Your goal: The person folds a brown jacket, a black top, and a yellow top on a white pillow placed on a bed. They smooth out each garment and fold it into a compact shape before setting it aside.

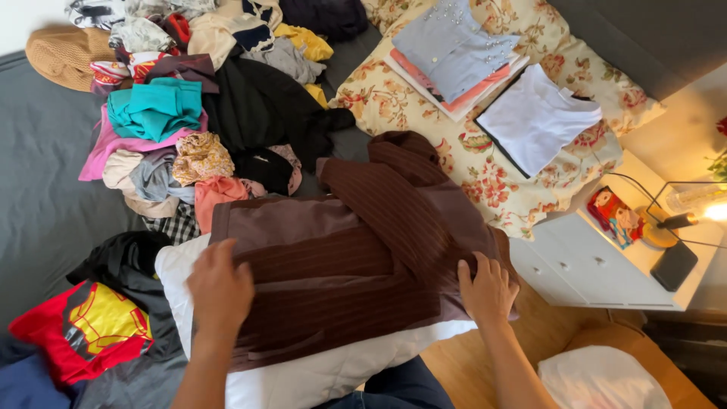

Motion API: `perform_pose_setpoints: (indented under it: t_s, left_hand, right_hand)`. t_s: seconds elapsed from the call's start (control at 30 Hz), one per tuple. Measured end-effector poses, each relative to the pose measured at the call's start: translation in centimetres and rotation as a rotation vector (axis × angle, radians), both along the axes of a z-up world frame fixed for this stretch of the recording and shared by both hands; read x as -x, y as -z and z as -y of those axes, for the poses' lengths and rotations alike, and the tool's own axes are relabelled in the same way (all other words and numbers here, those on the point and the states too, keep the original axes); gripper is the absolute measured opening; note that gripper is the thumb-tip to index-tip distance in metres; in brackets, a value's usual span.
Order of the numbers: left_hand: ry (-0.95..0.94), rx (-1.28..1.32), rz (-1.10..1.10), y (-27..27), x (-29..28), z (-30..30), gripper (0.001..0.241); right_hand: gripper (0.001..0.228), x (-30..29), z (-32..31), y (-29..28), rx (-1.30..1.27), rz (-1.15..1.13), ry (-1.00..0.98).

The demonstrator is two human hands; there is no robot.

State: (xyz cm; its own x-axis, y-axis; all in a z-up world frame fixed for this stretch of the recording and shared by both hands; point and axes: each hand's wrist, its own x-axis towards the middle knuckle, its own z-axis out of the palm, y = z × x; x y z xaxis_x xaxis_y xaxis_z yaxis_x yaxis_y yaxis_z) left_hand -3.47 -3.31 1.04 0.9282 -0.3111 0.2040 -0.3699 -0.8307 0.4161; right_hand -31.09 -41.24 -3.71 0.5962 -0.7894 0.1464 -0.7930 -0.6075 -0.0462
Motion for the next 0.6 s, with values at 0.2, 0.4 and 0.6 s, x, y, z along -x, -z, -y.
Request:
perform_pose_setpoints:
  t_s: [0.2, 0.4, 0.6]
  left_hand:
    - [0.706, 0.22, 0.094, -1.7, 1.9, 16.3, 0.018]
    - [0.804, 0.052, 0.1, 0.4, 1.7, 27.1, 0.042]
    - [0.094, 0.238, -0.343, 10.9, -8.9, 27.0, 0.053]
  right_hand:
    - [0.036, -0.2, -0.1, -1.1, -0.203, 0.321, -0.027]
    - [0.022, 2.2, 0.6, 0.3, -0.315, 0.534, 0.016]
    - [0.021, 3.7, 2.1, 4.1, -0.52, 0.41, 0.144]
